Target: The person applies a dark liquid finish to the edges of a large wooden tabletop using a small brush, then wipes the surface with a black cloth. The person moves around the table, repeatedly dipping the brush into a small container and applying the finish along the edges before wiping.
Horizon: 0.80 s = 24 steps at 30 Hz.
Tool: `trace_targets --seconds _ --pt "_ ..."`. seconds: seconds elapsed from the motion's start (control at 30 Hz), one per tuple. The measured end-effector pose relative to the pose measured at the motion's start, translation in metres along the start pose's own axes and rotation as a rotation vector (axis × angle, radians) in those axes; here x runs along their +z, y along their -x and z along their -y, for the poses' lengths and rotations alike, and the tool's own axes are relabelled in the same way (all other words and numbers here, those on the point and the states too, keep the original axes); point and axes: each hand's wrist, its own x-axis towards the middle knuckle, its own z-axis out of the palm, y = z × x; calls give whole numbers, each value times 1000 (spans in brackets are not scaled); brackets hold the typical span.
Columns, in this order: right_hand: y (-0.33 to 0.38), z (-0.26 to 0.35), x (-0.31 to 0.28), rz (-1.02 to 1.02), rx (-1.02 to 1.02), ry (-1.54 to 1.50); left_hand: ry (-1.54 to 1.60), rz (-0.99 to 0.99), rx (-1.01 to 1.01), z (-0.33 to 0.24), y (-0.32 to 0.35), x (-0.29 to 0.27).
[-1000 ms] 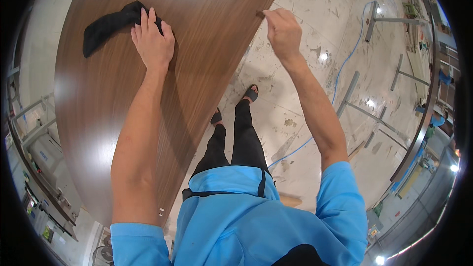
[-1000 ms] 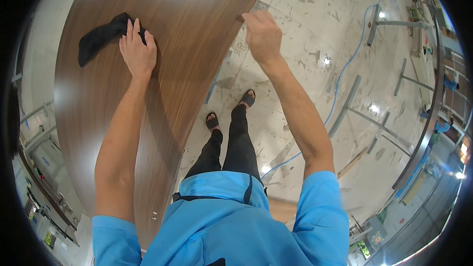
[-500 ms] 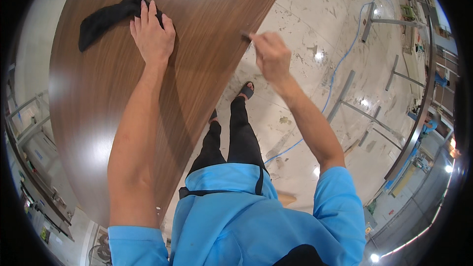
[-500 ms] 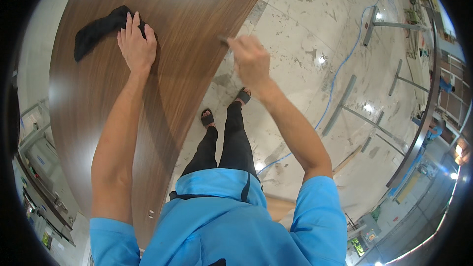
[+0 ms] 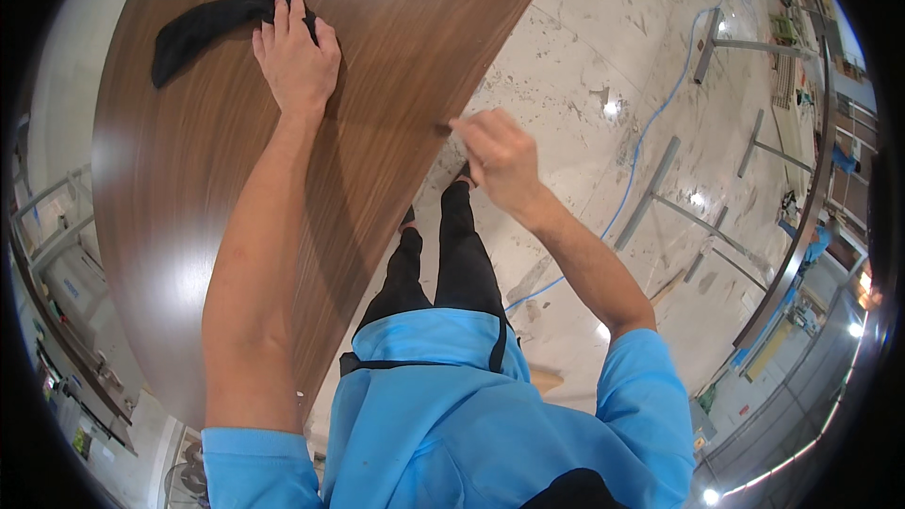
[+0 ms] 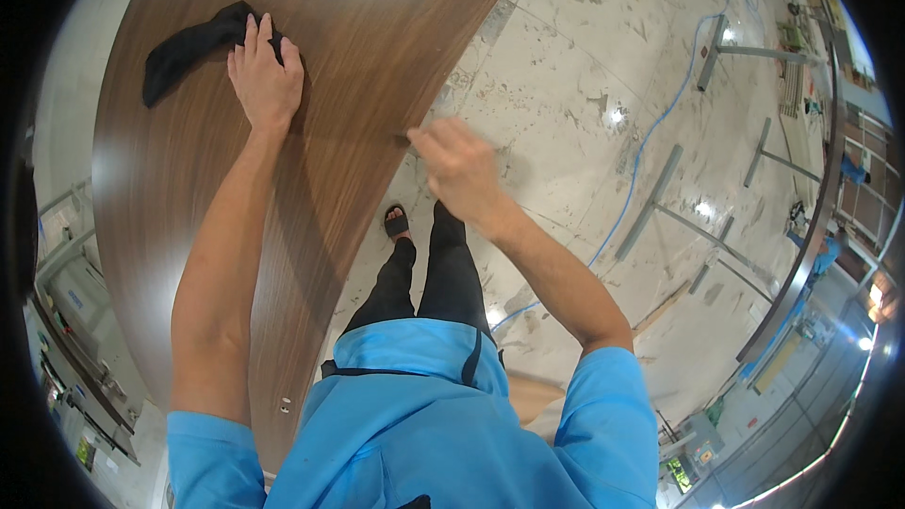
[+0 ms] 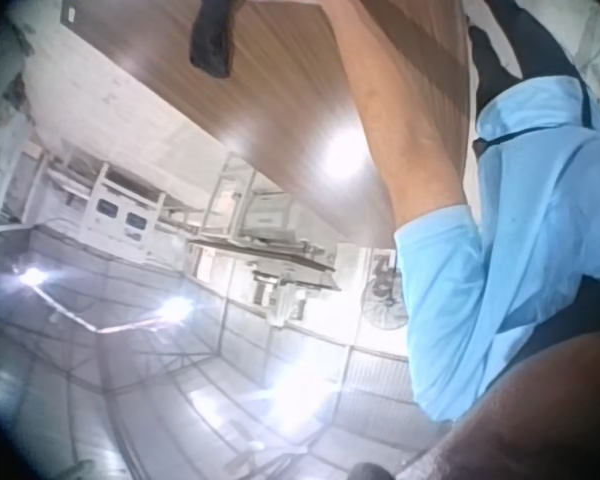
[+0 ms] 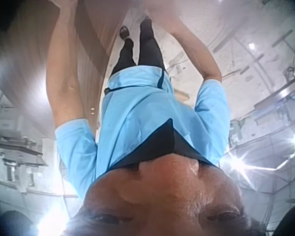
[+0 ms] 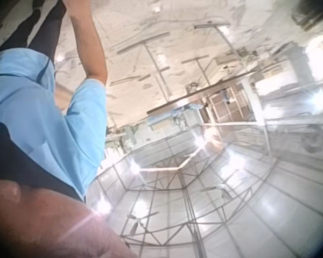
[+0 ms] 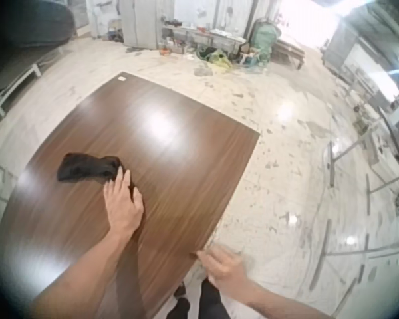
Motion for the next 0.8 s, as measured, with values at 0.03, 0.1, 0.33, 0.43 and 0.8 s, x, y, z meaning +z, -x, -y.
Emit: trace_targets --seconds 0.03,0.1,0.33,0.43,0.8 --pt "-5 -8 -1 -65 -3 51 -17 15 -5 0 0 0" --pt "-32 -42 -3 -176 2 154 -5 -35 27 0 1 1" --pt "35 -5 11 22 -15 78 35 -80 39 7 1 11" --pt "78 57 12 128 -108 -124 -2 -86 46 10 -1 13" --pt "49 65 3 40 11 54 36 -53 -11 -6 6 -18"
